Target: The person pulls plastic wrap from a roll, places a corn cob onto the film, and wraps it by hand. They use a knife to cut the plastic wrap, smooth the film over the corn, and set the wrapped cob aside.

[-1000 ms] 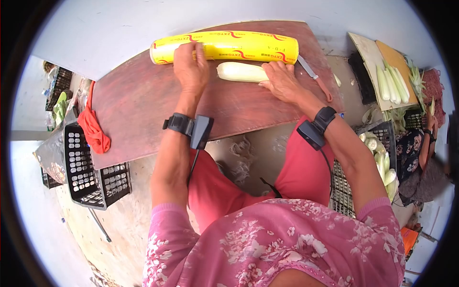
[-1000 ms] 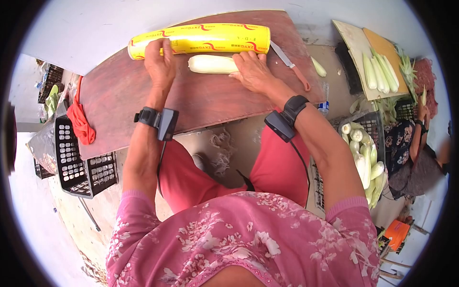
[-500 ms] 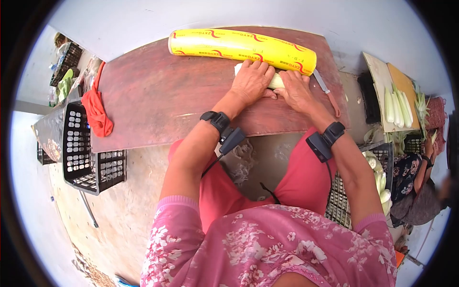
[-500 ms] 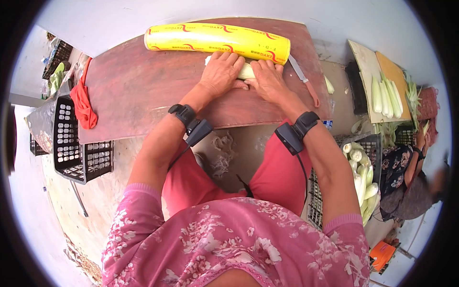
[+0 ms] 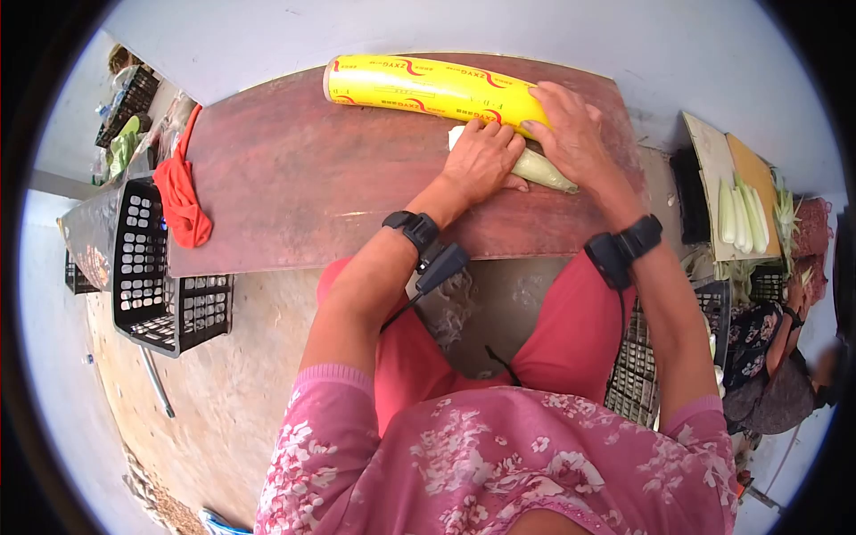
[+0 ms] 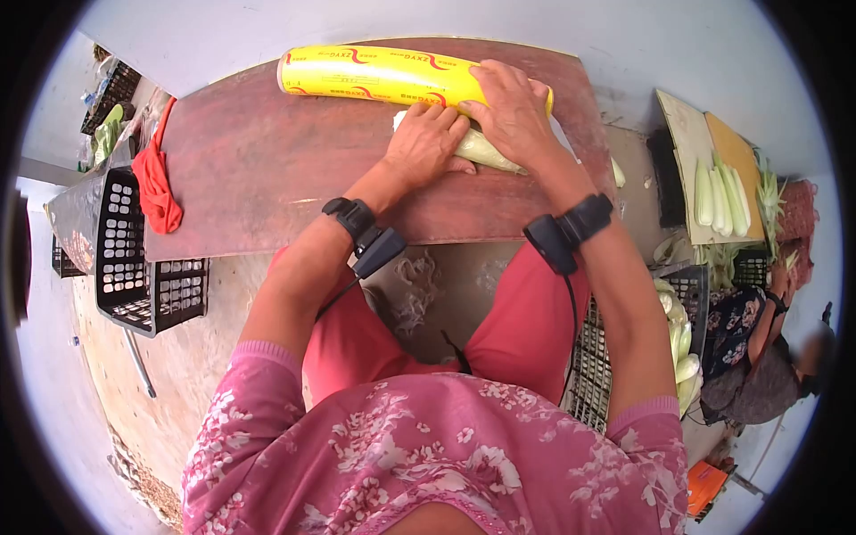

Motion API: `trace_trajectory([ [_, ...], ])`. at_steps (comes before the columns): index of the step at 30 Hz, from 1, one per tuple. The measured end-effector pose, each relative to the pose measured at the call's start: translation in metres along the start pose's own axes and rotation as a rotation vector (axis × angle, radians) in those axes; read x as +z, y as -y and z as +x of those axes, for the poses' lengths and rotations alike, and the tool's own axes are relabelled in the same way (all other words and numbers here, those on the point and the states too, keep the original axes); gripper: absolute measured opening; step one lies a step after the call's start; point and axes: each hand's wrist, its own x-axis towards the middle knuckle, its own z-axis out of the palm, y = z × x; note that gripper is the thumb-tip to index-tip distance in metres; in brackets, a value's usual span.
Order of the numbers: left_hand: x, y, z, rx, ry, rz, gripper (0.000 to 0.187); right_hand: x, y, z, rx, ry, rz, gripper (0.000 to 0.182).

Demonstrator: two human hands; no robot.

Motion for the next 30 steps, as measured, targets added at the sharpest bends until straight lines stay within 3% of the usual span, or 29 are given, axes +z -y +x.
trace_trajectory([
  [4, 0.003, 0.002, 0.001, 0.008, -0.007, -0.029, 0.055, 0.024, -0.019, 0.012, -0.146, -0.043, -0.260, 0.066],
  [7, 0.003, 0.003, 0.001, 0.001, 0.011, -0.041, 0.054, 0.024, -0.029, 0.022, -0.100, 0.076, -0.330, 0.081],
  [13, -0.001, 0.005, 0.006, -0.006, 0.015, -0.060, 0.054, 0.022, -0.037, 0.029, -0.094, 0.124, -0.250, 0.097],
  [19, -0.002, 0.003, 0.006, -0.033, 0.038, -0.098, 0.054, 0.026, -0.038, 0.031, -0.068, 0.083, -0.238, 0.098],
  [30, -0.009, -0.024, -0.008, -0.109, 0.139, -0.095, 0.053, 0.007, -0.037, 0.033, -0.045, 0.257, -0.064, 0.094],
])
